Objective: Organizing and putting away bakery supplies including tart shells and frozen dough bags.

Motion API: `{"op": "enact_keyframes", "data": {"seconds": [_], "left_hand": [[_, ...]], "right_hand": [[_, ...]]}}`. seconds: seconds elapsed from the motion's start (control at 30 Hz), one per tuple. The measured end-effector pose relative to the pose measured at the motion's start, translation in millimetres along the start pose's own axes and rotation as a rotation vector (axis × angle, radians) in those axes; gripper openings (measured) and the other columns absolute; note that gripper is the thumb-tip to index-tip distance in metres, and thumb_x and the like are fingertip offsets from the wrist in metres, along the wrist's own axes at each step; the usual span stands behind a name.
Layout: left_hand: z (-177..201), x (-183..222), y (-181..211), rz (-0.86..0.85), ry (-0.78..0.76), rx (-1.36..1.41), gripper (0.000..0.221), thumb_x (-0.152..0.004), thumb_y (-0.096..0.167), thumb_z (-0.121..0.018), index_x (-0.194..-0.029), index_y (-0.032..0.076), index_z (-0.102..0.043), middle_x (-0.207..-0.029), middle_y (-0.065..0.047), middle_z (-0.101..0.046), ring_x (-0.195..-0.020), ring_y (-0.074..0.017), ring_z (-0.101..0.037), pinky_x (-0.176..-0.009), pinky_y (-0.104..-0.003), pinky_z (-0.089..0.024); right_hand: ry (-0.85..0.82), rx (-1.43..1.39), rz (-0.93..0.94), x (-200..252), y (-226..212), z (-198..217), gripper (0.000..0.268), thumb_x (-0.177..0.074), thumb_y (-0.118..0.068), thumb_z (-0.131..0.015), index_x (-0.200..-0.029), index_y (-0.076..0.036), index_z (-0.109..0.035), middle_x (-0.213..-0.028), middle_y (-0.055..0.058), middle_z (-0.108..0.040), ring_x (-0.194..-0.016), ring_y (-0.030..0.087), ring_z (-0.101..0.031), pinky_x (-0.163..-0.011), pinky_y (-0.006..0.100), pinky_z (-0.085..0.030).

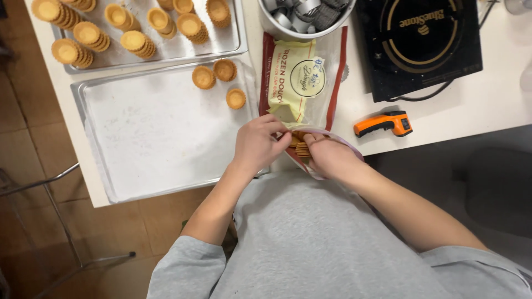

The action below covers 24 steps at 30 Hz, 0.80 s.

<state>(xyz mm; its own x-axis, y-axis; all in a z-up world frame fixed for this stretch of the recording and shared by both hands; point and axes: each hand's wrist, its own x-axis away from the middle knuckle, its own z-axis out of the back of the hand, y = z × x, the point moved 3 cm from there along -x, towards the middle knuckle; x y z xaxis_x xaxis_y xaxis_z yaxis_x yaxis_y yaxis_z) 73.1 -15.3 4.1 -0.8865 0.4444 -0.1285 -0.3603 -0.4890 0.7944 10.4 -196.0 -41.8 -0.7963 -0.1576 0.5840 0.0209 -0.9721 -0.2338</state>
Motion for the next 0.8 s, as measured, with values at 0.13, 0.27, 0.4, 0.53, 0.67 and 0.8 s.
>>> {"op": "enact_keyframes", "data": {"seconds": [0.13, 0.27, 0.4, 0.53, 0.67, 0.8], "left_hand": [[-0.8, -2.7, -2.9, 0.049, -0.027, 0.013, 0.012, -0.083, 0.020, -0.074, -0.082, 0.008, -0.077, -0.086, -0.001, -0.072, -0.066, -0.0185, -0.072, -0.062, -0.032, -0.056], [-4.4, -7.2, -6.8, 0.078, -0.026, 0.040, 0.012, -0.083, 0.020, -0.074, -0.082, 0.008, -0.076, -0.086, -0.001, -0.073, -0.066, -0.0176, -0.073, -0.063, -0.031, -0.056], [-2.2, -10.0, -9.1, -0.024, 0.056, -0.007, 0.010, -0.083, 0.018, -0.077, -0.085, 0.008, -0.077, -0.089, -0.002, -0.074, -0.077, -0.0216, -0.071, -0.066, -0.033, -0.056], [14.2, -8.2, -13.0, -0.157, -0.066, 0.171, 0.022, -0.082, 0.019, -0.083, -0.100, 0.007, -0.077, -0.100, -0.006, -0.073, -0.092, -0.0256, -0.068, -0.072, -0.032, -0.058], [4.5, 8.3, -34.2, -0.292, -0.114, 0.105, 0.041, -0.064, 0.020, -0.086, -0.101, 0.005, -0.077, -0.096, -0.008, -0.075, -0.088, -0.0271, -0.066, -0.079, -0.036, -0.053], [-3.4, 20.6, -45.7, -0.130, -0.049, 0.079, 0.016, -0.080, 0.007, -0.084, -0.095, 0.010, -0.079, -0.087, -0.003, -0.074, -0.084, -0.0220, -0.067, -0.077, -0.034, -0.053]], "right_hand": [[0.264, -0.060, 0.222, 59.2, 4.5, 29.3, 0.075, -0.075, -0.024, -0.074, -0.138, 0.007, -0.047, -0.137, 0.026, -0.056, -0.109, 0.041, -0.064, -0.089, 0.048, -0.052], [0.451, -0.391, 0.170, 104.5, 41.1, 34.6, 0.050, -0.086, -0.021, -0.077, -0.130, -0.006, -0.058, -0.130, 0.016, -0.066, -0.110, 0.031, -0.070, -0.093, 0.040, -0.057], [0.755, -0.234, 0.249, 99.5, 62.5, 21.9, 0.092, -0.048, -0.037, -0.090, -0.124, 0.007, -0.062, -0.119, 0.024, -0.065, -0.105, 0.038, -0.066, -0.087, 0.041, -0.055], [0.755, -0.575, 0.211, 71.5, 96.2, -41.2, 0.041, -0.073, -0.003, -0.082, -0.112, 0.001, -0.071, -0.105, 0.013, -0.072, -0.089, 0.023, -0.072, -0.076, 0.031, -0.059], [0.804, -0.719, 0.238, 63.6, 113.2, -30.3, 0.026, -0.081, -0.001, -0.083, -0.105, 0.001, -0.072, -0.097, 0.010, -0.073, -0.080, 0.020, -0.071, -0.069, 0.030, -0.059], [0.738, -0.432, 0.467, 62.8, 117.1, -3.4, 0.024, -0.078, -0.007, -0.085, -0.097, -0.002, -0.071, -0.096, 0.008, -0.072, -0.085, 0.024, -0.070, -0.073, 0.034, -0.058]]}}
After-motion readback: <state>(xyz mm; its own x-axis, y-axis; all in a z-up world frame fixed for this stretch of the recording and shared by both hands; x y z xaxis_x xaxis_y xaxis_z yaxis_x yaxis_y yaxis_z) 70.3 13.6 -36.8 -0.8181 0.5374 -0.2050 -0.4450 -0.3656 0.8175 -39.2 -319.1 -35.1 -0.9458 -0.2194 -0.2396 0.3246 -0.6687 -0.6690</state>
